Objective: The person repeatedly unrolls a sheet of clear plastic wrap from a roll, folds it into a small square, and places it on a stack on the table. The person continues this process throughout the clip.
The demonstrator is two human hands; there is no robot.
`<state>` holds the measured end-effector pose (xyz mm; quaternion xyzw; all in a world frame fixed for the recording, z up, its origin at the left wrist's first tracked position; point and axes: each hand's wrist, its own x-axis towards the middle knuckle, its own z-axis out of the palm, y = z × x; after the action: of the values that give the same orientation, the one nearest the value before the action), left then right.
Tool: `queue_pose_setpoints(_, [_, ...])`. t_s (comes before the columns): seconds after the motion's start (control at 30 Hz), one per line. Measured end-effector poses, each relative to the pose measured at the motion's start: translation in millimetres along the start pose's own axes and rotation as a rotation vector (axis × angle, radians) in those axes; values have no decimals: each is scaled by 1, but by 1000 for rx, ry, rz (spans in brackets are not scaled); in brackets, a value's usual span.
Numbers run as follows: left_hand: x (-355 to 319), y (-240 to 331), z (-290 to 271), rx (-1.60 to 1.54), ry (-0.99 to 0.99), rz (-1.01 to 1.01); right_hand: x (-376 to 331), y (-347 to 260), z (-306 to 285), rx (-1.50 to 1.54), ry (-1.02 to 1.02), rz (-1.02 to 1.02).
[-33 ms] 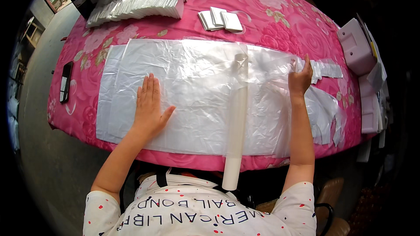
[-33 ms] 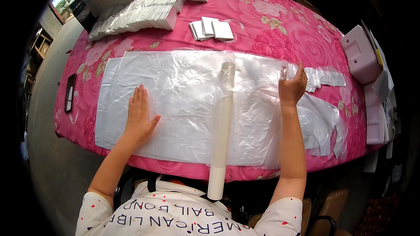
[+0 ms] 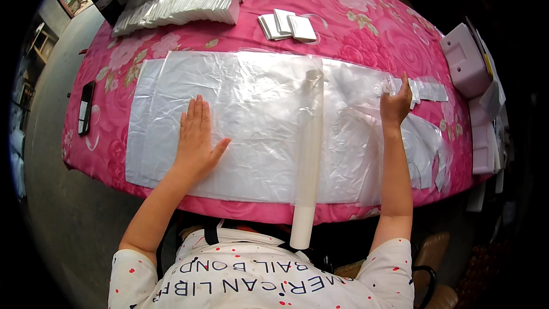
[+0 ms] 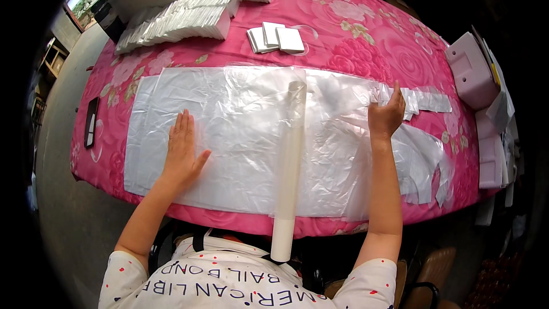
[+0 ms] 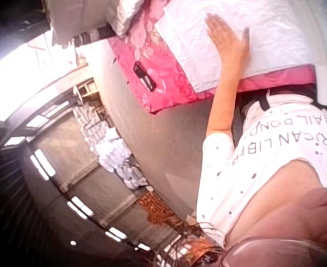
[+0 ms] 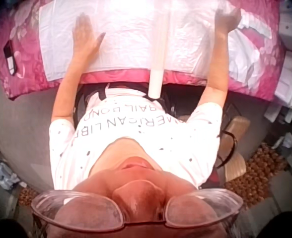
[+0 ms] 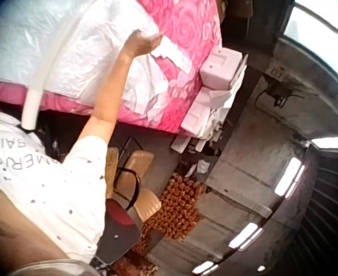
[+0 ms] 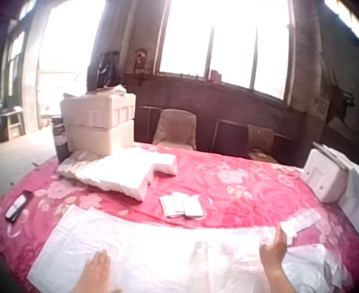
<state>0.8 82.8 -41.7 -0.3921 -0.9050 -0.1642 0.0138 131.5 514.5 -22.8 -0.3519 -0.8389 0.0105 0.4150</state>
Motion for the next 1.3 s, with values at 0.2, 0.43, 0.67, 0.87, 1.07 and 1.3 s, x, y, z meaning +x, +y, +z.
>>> queue_pose_setpoints(0.2, [33, 28, -6, -79, 46, 162, 35, 104, -13, 166, 149, 332])
queue_pose_setpoints(0.43, [62, 76, 0, -184, 82, 311, 1, 73, -90, -211, 295, 109])
queue_pose_setpoints(0.67, [36, 116, 36, -346, -67, 393, -167, -117, -197, 379, -1279, 104])
queue_pose_setpoints(0.87, [23, 134, 44, -354, -84, 400, -183, -109, -203, 337, -1236, 188])
queue_pose_setpoints(1.07, [16, 146, 55, -192, -94, 408, -182, -101, -207, 302, -1190, 157])
queue_pose_setpoints(1.3, [16, 149, 58, -155, -52, 408, -138, -75, -176, 404, -847, -330])
